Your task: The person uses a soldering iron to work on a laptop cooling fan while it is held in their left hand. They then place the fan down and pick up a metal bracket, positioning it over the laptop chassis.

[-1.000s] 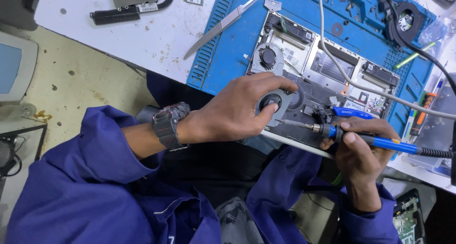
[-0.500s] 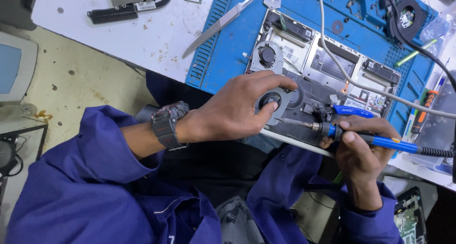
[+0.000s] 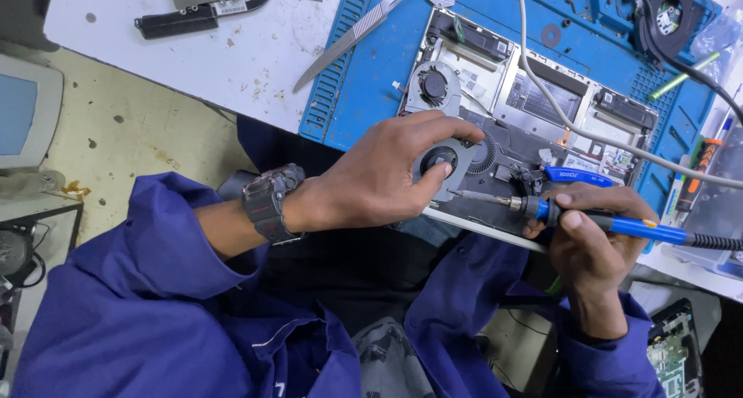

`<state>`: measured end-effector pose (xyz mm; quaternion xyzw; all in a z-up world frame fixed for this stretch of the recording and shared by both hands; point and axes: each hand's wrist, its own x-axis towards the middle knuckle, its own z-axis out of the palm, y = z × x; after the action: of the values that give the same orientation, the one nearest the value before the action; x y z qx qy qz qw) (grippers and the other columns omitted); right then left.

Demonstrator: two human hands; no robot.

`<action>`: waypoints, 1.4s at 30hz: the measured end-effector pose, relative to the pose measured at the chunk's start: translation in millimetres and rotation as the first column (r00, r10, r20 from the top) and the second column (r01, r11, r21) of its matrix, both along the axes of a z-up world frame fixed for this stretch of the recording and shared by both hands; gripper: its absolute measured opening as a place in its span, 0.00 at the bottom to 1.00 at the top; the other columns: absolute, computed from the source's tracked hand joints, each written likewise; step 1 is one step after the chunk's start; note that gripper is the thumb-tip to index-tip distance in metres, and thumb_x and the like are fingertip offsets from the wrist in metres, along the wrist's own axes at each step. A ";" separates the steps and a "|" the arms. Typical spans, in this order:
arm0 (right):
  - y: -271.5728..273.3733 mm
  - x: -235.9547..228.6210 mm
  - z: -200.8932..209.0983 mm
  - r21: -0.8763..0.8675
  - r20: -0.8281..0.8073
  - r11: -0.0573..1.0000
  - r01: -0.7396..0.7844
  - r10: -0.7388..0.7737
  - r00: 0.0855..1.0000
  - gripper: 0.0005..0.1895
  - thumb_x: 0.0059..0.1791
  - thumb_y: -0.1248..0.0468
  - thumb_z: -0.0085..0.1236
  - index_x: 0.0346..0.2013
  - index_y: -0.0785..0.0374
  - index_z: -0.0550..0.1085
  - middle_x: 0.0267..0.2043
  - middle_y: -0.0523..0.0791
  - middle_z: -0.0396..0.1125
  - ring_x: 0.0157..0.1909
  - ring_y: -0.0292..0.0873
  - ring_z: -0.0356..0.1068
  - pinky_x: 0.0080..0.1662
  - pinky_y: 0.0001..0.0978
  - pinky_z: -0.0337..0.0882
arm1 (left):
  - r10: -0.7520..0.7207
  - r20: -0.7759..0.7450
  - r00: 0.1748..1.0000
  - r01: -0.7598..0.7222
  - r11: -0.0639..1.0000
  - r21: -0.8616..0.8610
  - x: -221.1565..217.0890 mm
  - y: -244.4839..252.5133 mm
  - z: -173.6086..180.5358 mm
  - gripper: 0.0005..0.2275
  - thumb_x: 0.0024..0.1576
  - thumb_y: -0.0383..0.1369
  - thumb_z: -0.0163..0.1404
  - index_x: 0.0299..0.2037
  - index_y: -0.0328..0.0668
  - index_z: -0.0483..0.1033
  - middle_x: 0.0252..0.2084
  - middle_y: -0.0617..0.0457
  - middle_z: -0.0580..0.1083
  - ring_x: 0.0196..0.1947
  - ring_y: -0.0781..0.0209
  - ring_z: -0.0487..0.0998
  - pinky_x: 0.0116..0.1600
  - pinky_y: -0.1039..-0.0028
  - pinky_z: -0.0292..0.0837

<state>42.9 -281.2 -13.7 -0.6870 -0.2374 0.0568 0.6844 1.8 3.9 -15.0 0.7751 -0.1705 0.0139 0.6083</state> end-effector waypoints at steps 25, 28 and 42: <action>-23.1 -0.7 -12.7 -0.127 -0.004 0.985 0.116 -0.117 0.993 0.10 0.51 0.62 0.62 0.37 0.67 0.75 0.37 0.50 0.72 0.38 0.48 0.76 0.45 0.33 0.76 | 0.019 -0.080 0.997 -0.014 0.998 0.061 -1.3 -1.5 10.9 0.16 0.62 0.29 0.46 0.61 0.43 0.70 0.61 0.47 0.75 0.64 0.45 0.74 0.70 0.53 0.71; -26.1 0.9 -12.7 -0.230 0.044 0.967 0.112 -0.105 0.994 0.08 0.51 0.62 0.61 0.38 0.66 0.76 0.40 0.50 0.73 0.43 0.48 0.77 0.51 0.35 0.79 | 0.024 -0.076 0.997 -0.019 0.998 0.068 0.2 -1.5 14.5 0.16 0.61 0.28 0.46 0.60 0.42 0.71 0.60 0.47 0.75 0.64 0.46 0.75 0.69 0.55 0.72; -16.5 4.5 14.4 0.303 -0.197 0.949 0.090 -0.030 0.980 0.10 0.54 0.64 0.58 0.42 0.69 0.69 0.28 0.52 0.69 0.23 0.49 0.74 0.27 0.33 0.80 | 0.110 -0.125 0.986 -0.124 0.986 -0.112 -0.8 -2.0 22.2 0.26 0.52 0.34 0.66 0.62 0.47 0.72 0.59 0.50 0.75 0.61 0.54 0.78 0.67 0.68 0.76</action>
<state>47.4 -297.8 0.7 -0.5691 -0.1561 0.0630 0.8049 1.0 1.9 7.2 0.7455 -0.0873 0.0139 0.6606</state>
